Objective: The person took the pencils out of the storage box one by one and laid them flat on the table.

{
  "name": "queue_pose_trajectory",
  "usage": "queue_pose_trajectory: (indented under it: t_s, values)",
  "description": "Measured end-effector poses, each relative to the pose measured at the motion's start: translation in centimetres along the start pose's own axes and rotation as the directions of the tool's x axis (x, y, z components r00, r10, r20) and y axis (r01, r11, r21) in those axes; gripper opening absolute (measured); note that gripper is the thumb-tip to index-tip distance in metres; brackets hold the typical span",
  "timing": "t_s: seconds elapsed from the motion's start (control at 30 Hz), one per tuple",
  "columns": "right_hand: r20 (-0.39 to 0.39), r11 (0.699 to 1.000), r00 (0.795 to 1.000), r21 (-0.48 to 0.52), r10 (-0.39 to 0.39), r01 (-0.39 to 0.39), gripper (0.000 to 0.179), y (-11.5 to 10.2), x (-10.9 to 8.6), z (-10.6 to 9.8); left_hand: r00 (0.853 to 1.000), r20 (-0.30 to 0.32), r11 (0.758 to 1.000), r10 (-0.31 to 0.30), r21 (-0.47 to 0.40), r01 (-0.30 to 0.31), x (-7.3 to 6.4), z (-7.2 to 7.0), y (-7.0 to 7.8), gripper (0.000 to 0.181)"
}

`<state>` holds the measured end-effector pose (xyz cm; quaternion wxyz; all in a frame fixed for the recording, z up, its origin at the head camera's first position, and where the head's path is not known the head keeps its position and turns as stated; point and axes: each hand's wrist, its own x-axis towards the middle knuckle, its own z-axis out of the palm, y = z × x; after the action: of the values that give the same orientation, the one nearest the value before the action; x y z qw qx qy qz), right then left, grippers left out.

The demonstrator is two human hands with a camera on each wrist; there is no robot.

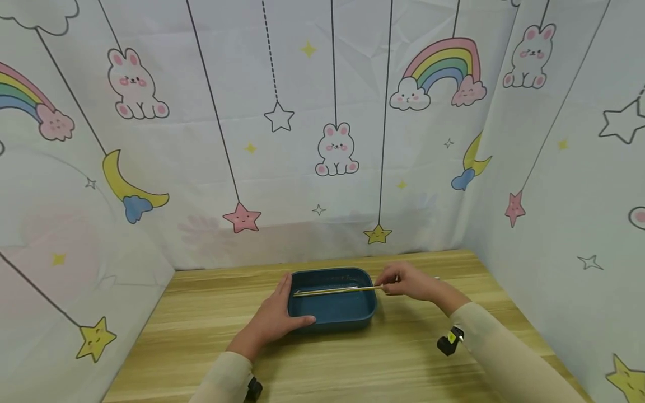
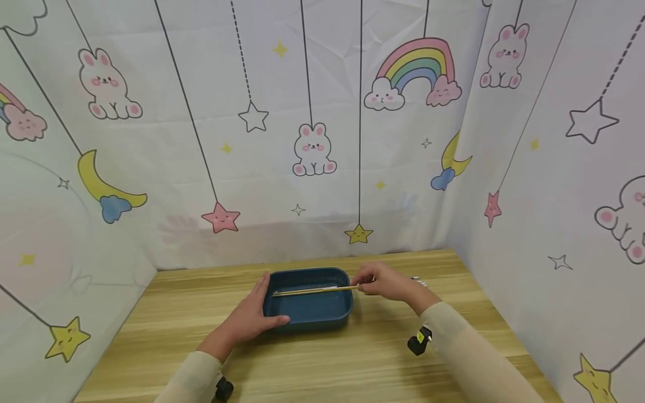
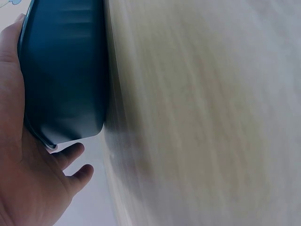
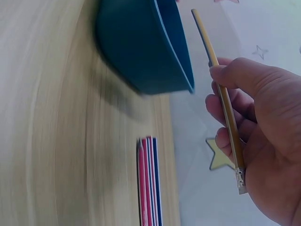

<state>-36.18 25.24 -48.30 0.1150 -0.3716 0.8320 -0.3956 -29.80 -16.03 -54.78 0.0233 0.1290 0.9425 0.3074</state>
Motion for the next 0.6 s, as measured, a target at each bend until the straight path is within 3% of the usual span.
queue_pose_trajectory:
  t_s: [0.17,0.37,0.6]
  values:
    - [-0.007,0.998,1.000,0.058,-0.009,0.009,0.017,0.6,-1.3,-0.9,1.000,-0.003,1.000,-0.001,0.001,0.001,0.0,0.1,-0.1,0.138]
    - [-0.040,0.997,0.999,-0.073,0.014,-0.016,0.017,0.9,-2.7,-2.3,1.000,0.001,1.000,-0.008,0.000,0.008,0.1,0.2,-0.1,0.136]
    - [-0.043,0.991,0.995,-0.093,0.092,-0.096,0.017,1.2,-3.8,-3.6,1.000,-0.007,1.000,-0.008,0.004,0.008,0.1,0.1,0.0,0.135]
